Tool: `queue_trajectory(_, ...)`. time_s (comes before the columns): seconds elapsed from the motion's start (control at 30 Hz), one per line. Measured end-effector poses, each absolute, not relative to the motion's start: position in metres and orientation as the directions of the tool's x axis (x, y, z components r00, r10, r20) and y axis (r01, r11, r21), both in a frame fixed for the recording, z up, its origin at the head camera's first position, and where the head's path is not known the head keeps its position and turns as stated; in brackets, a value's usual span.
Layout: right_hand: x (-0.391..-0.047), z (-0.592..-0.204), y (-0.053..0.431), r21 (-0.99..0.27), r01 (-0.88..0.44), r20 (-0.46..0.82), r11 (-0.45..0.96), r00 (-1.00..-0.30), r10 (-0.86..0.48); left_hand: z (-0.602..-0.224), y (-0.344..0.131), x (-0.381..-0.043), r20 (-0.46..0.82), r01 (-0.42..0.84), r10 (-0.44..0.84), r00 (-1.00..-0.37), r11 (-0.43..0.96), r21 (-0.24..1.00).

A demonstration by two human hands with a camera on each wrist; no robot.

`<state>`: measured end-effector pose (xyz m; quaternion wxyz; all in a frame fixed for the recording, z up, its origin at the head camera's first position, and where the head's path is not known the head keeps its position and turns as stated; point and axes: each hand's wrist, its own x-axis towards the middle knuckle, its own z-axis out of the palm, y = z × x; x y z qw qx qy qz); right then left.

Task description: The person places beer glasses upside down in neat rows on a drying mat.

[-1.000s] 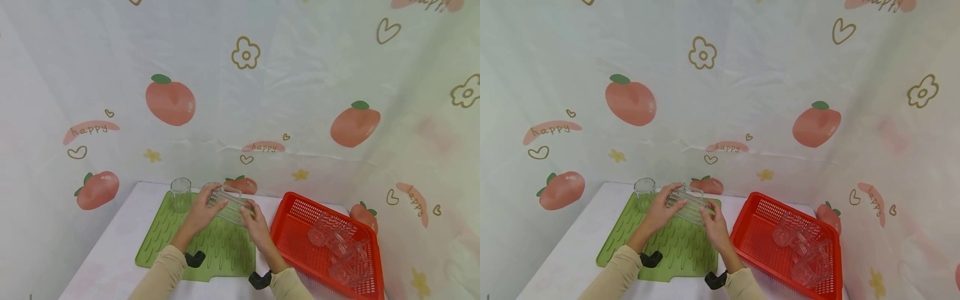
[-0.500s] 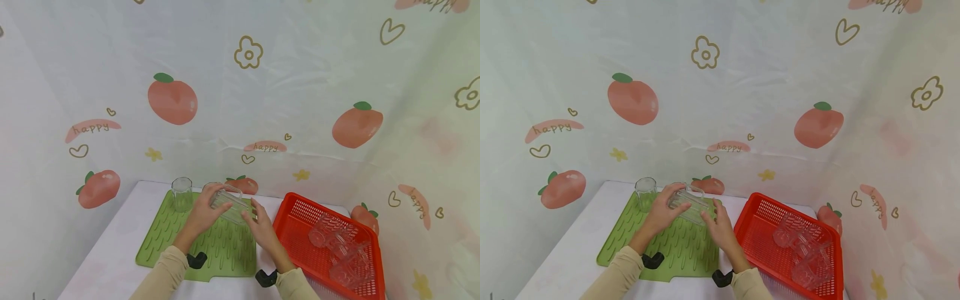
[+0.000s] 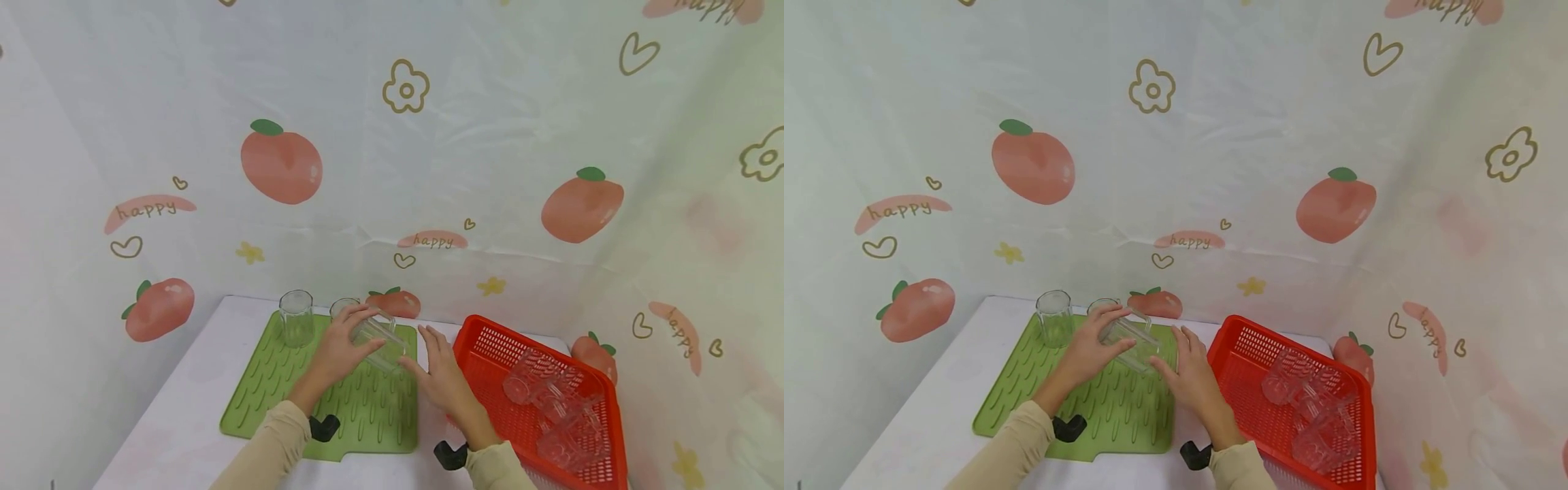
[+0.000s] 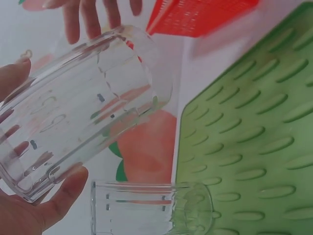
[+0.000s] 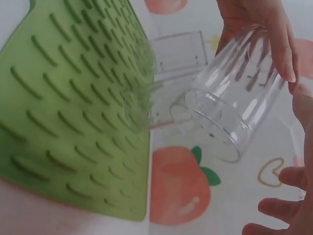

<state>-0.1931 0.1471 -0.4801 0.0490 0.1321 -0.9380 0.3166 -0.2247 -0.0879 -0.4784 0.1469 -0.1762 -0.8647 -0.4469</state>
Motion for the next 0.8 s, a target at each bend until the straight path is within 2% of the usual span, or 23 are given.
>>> queue_trajectory(0.3,-0.193,-0.478,0.17,-0.436,-0.244,0.176,0.866,-0.967,-0.184,-0.477,-0.073,-0.233,0.415,0.445,0.189,-0.89,0.557,0.701)
queue_trajectory(0.8,-0.194,-0.475,0.193,-0.363,-0.242,0.194,0.9,-0.964,-0.181,-0.472,-0.043,-0.252,0.419,0.422,0.179,-0.89,0.672,0.609)
